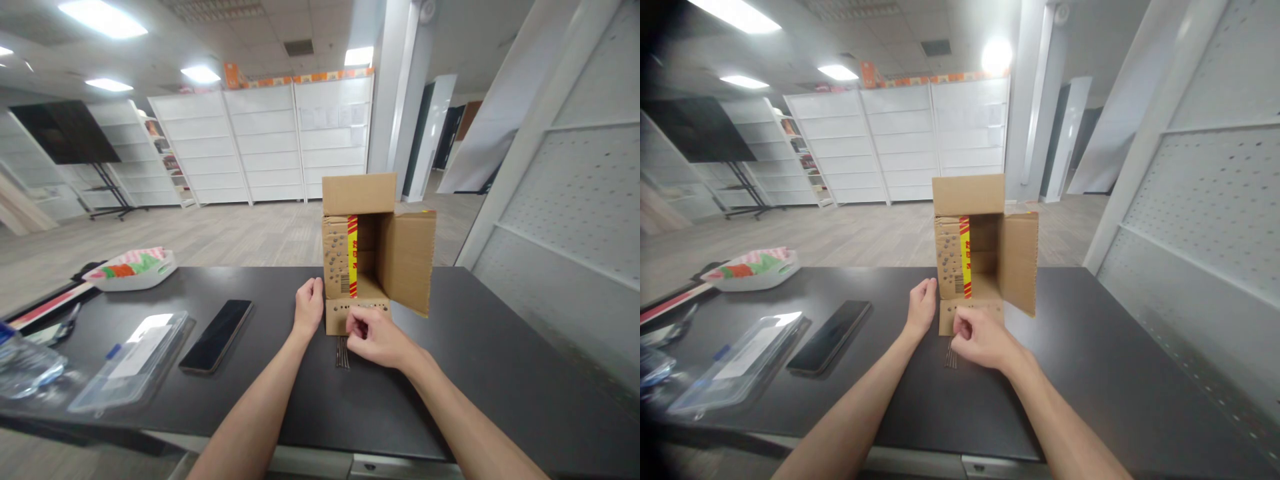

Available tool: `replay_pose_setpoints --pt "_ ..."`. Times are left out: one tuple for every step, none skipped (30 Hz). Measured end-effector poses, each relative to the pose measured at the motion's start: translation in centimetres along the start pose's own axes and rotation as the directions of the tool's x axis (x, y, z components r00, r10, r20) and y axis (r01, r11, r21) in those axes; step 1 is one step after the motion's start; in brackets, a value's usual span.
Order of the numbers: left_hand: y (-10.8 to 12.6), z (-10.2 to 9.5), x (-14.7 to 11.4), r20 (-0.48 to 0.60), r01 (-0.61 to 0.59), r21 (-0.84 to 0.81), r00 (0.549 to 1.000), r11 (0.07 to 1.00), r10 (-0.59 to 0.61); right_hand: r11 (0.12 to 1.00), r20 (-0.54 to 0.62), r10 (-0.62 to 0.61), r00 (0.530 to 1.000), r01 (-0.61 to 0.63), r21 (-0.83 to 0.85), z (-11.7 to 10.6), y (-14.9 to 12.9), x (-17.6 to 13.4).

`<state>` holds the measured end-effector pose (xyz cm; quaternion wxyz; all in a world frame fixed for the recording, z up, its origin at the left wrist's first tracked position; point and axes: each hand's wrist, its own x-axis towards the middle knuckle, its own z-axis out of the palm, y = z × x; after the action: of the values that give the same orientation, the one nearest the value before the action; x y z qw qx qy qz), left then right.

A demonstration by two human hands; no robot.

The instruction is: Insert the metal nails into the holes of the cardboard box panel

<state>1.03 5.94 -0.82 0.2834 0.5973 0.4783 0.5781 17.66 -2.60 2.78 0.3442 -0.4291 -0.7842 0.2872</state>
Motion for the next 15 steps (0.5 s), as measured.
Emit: replay_pose_setpoints --pt "0.01 0.00 0.00 0.002 0.000 -0.004 1.000 1.000 0.000 1.000 0.012 0.004 1.000 -0.004 -0.005 0.00 -0.10 0.02" --pt "0.02 0.00 -0.01 0.004 0.000 -0.006 1.000 1.000 0.000 1.000 0.024 0.006 1.000 -0.006 -0.009 0.00 -0.17 0.04" --pt "0.04 0.00 -0.01 0.005 -0.001 -0.007 1.000 1.000 0.001 1.000 0.037 0.007 0.999 -0.007 -0.012 0.00 -0.22 0.04" --pt "0.07 -0.01 -0.02 0.005 -0.001 -0.007 1.000 1.000 0.001 1.000 0.053 0.009 0.999 -0.008 -0.016 0.00 -0.24 0.03" --pt "0.09 -0.01 -0.02 0.005 -0.001 -0.007 1.000 1.000 0.001 1.000 0.071 0.015 0.997 -0.014 -0.018 0.00 -0.25 0.00" --pt "0.11 -0.02 -0.02 0.004 0.000 -0.007 1.000 1.000 0.000 1.000 0.095 0.026 0.995 -0.024 -0.019 0.00 -0.24 -0.04" --pt "0.12 -0.03 -0.01 0.004 0.001 -0.006 1.000 1.000 -0.001 0.999 0.122 0.041 0.992 -0.039 -0.019 -0.01 -0.23 -0.09" --pt "0.11 -0.03 0.00 0.004 0.002 -0.006 1.000 1.000 -0.002 0.998 0.152 0.060 0.987 -0.058 -0.021 -0.02 -0.22 -0.15" --pt "0.09 -0.03 0.01 0.006 0.003 -0.006 1.000 1.000 -0.003 0.997 0.183 0.082 0.980 -0.079 -0.025 -0.02 -0.22 -0.20" --pt "0.06 -0.04 0.03 0.006 0.004 -0.007 1.000 1.000 -0.004 0.995 0.217 0.102 0.971 -0.098 -0.030 -0.03 -0.22 -0.25" --pt "0.02 -0.03 0.04 0.008 0.005 -0.009 1.000 1.000 -0.004 0.993 0.249 0.119 0.961 -0.113 -0.037 -0.02 -0.23 -0.30" --pt "-0.03 -0.03 0.05 0.007 0.004 -0.013 1.000 1.000 -0.004 0.991 0.276 0.133 0.952 -0.126 -0.044 -0.01 -0.25 -0.34" --pt "-0.08 -0.03 0.06 0.006 0.004 -0.016 1.000 1.000 -0.004 0.990 0.299 0.144 0.943 -0.135 -0.051 0.00 -0.28 -0.37" --pt "-0.12 -0.03 0.06 0.004 0.003 -0.018 1.000 1.000 -0.003 0.988 0.316 0.152 0.937 -0.141 -0.059 0.02 -0.31 -0.41" --pt "-0.14 -0.04 0.06 0.003 0.002 -0.017 1.000 1.000 -0.002 0.987 0.329 0.159 0.931 -0.145 -0.066 0.03 -0.36 -0.43"
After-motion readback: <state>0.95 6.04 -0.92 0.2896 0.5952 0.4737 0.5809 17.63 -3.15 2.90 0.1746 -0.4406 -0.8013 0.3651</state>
